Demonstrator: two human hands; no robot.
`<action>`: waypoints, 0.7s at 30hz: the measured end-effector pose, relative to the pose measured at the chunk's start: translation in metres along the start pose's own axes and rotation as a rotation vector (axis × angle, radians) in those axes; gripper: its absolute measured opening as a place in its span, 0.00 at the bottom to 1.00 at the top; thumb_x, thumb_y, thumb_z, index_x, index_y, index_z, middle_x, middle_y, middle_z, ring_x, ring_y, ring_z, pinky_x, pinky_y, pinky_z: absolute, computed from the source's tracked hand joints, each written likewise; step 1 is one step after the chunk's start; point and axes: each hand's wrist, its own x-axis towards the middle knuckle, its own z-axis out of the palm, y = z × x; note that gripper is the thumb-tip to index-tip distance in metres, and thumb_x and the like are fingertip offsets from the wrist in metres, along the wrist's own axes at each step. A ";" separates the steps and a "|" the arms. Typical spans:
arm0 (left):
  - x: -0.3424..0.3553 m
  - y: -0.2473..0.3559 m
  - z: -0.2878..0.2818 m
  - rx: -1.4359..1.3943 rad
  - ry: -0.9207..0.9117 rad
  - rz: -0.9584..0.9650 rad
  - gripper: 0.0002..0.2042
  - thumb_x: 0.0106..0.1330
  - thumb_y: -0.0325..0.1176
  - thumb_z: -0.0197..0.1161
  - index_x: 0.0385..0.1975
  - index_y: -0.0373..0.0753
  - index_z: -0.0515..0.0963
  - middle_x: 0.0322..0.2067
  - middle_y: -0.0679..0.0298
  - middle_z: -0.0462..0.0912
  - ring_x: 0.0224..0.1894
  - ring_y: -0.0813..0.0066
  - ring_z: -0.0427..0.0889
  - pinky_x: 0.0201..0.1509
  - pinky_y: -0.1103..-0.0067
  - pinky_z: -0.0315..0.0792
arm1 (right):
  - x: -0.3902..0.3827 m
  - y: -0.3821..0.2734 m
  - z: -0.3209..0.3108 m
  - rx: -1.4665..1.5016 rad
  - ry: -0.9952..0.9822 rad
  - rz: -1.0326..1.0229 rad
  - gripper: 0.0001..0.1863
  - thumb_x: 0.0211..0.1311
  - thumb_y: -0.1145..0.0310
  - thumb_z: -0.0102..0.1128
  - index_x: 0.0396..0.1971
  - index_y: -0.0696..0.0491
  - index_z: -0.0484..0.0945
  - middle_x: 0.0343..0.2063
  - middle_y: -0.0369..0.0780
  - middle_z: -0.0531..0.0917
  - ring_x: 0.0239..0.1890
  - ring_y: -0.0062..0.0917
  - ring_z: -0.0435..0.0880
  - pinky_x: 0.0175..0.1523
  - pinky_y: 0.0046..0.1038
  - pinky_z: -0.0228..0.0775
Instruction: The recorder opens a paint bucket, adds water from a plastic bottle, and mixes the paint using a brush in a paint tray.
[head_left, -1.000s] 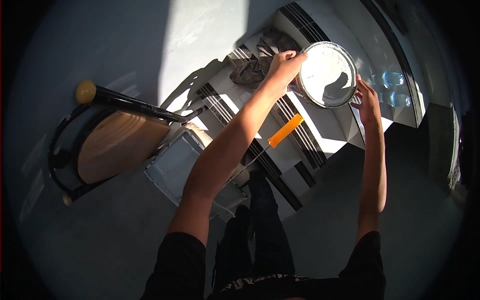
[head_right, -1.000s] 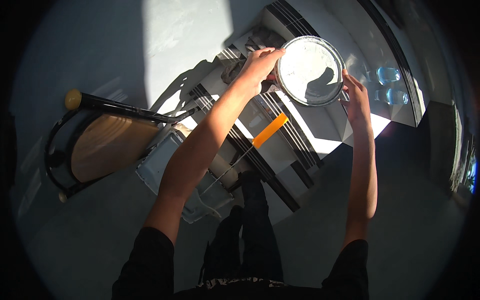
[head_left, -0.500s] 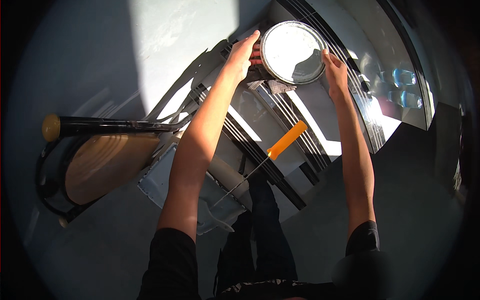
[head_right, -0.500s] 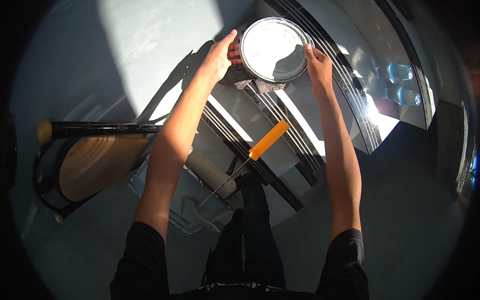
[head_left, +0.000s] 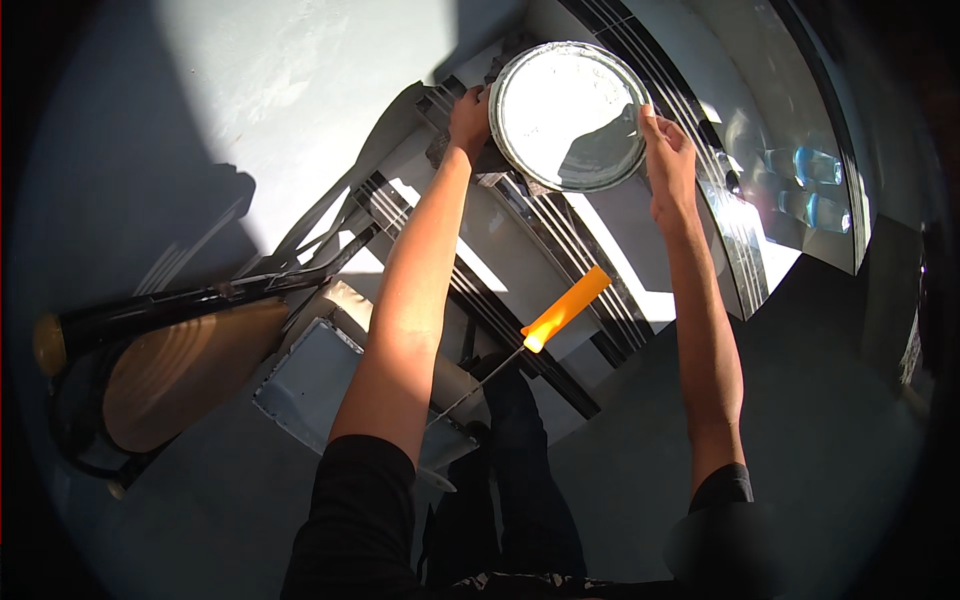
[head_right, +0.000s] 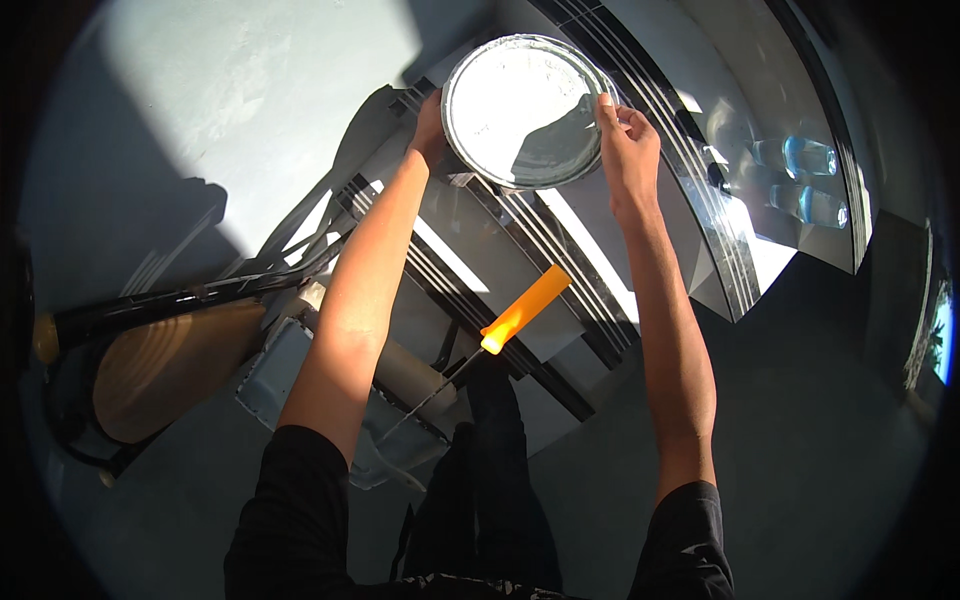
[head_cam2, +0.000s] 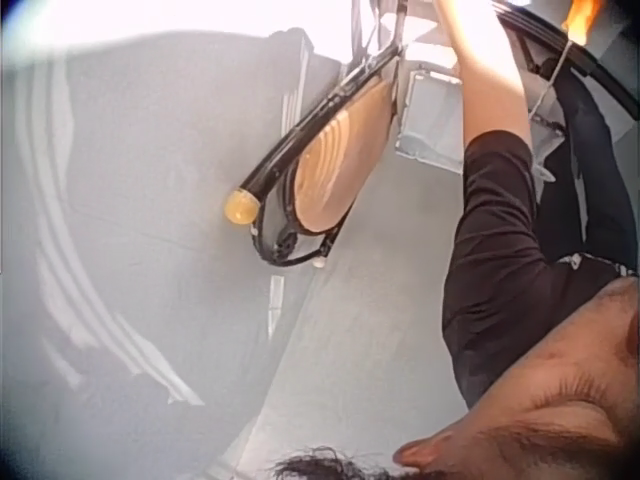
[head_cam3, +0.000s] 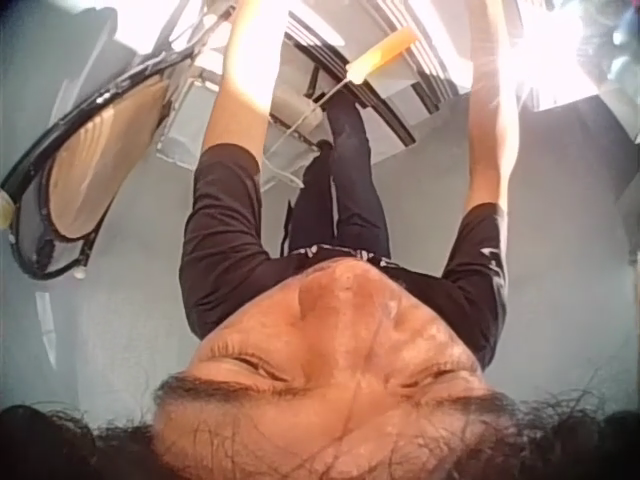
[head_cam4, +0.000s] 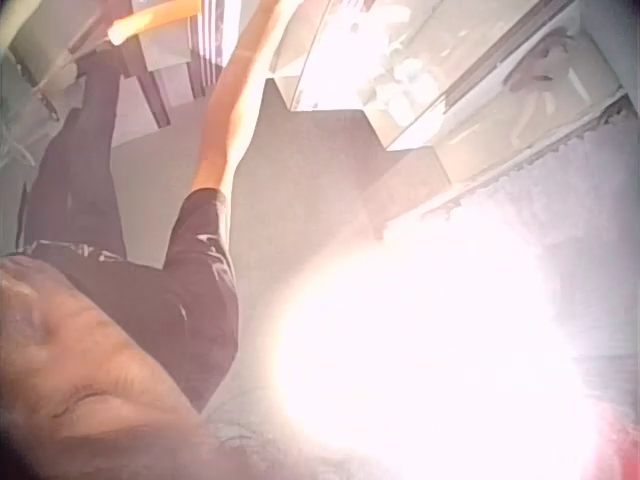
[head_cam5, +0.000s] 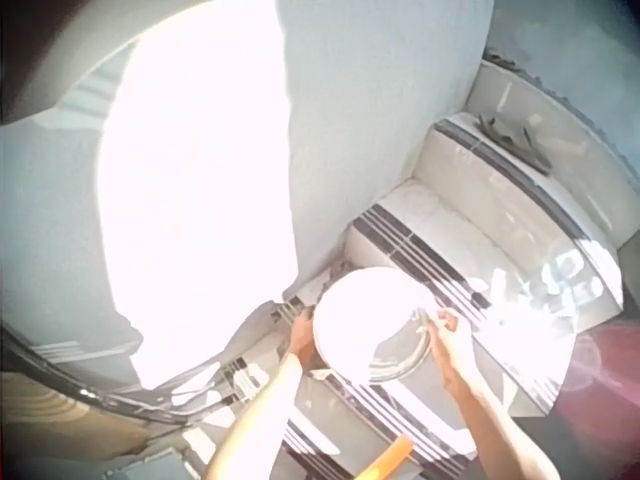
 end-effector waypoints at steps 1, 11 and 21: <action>0.006 -0.011 0.019 -0.060 -0.066 -0.054 0.27 0.65 0.58 0.53 0.53 0.44 0.81 0.53 0.47 0.80 0.58 0.43 0.76 0.62 0.59 0.68 | 0.001 0.006 -0.007 0.030 0.031 -0.017 0.33 0.63 0.44 0.64 0.46 0.64 0.79 0.29 0.36 0.79 0.35 0.19 0.73 0.45 0.24 0.66; 0.026 -0.013 -0.012 0.102 -0.430 -0.019 0.24 0.67 0.48 0.57 0.47 0.30 0.81 0.46 0.49 0.85 0.50 0.55 0.84 0.50 0.67 0.75 | -0.006 0.001 -0.004 0.164 -0.003 0.091 0.28 0.64 0.45 0.64 0.42 0.61 0.80 0.31 0.37 0.80 0.36 0.18 0.74 0.45 0.23 0.65; -0.039 0.023 -0.004 -0.250 -0.299 -0.065 0.52 0.63 0.73 0.49 0.63 0.19 0.57 0.62 0.38 0.67 0.67 0.53 0.66 0.71 0.70 0.55 | -0.015 -0.004 -0.007 0.168 0.118 0.024 0.29 0.64 0.44 0.64 0.42 0.60 0.80 0.33 0.35 0.79 0.40 0.18 0.73 0.51 0.24 0.63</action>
